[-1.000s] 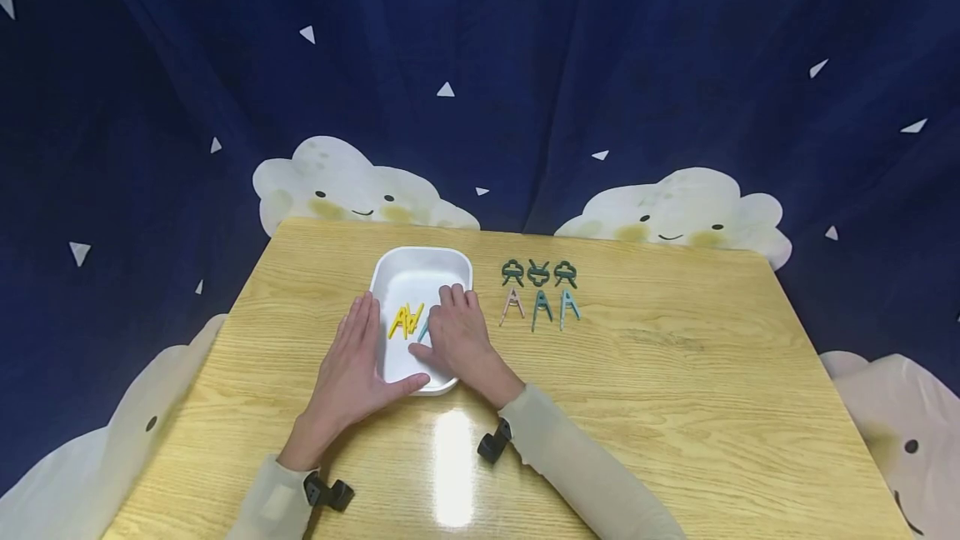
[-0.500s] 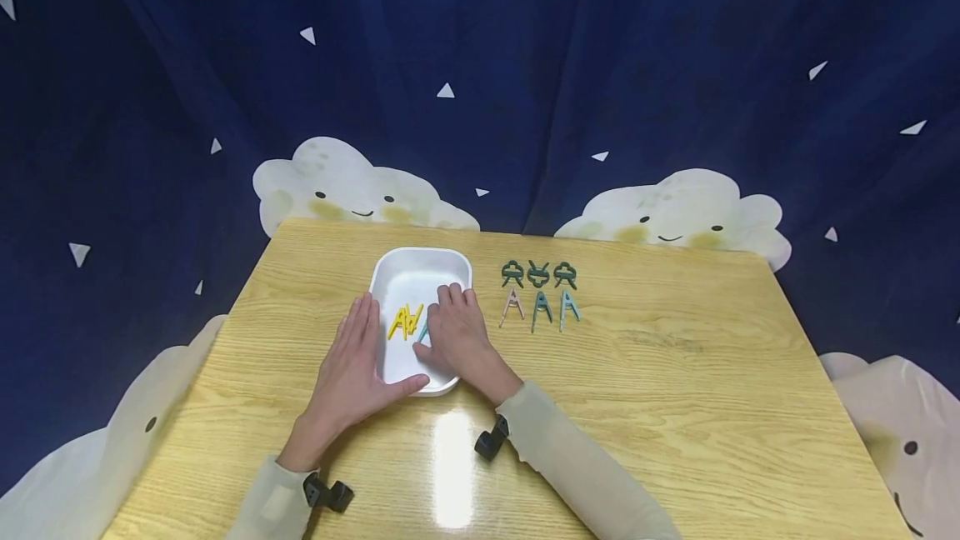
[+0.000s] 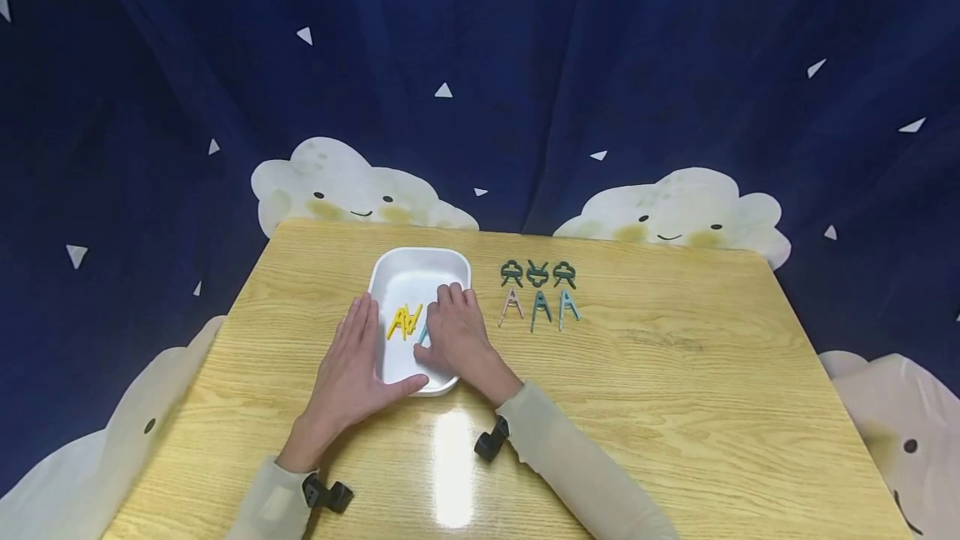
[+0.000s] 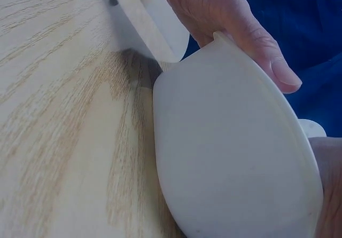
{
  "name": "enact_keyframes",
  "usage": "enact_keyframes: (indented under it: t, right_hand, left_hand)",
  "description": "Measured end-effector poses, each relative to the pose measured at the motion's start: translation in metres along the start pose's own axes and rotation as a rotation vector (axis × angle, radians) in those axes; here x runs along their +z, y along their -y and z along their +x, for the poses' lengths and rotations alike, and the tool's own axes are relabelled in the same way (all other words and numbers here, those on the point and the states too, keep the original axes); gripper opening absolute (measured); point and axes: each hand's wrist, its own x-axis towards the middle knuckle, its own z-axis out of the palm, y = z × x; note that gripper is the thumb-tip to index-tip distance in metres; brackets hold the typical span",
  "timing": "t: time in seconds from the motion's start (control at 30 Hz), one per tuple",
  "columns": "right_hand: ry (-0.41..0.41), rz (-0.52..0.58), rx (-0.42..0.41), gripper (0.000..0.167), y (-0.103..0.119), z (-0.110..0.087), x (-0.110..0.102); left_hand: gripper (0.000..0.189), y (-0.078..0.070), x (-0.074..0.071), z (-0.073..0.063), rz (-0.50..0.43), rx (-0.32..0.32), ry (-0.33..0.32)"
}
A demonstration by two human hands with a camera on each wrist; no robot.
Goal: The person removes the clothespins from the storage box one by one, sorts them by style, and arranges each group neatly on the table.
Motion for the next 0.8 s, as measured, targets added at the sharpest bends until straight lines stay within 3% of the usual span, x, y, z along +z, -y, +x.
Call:
enact_keyframes:
  t: [0.8]
  right_hand:
    - [-0.118,0.129,0.002,0.058,-0.0022,-0.0057,-0.0026]
  left_hand:
    - [0.143,0.0005,0.0016,-0.0004,-0.001,0.005,-0.027]
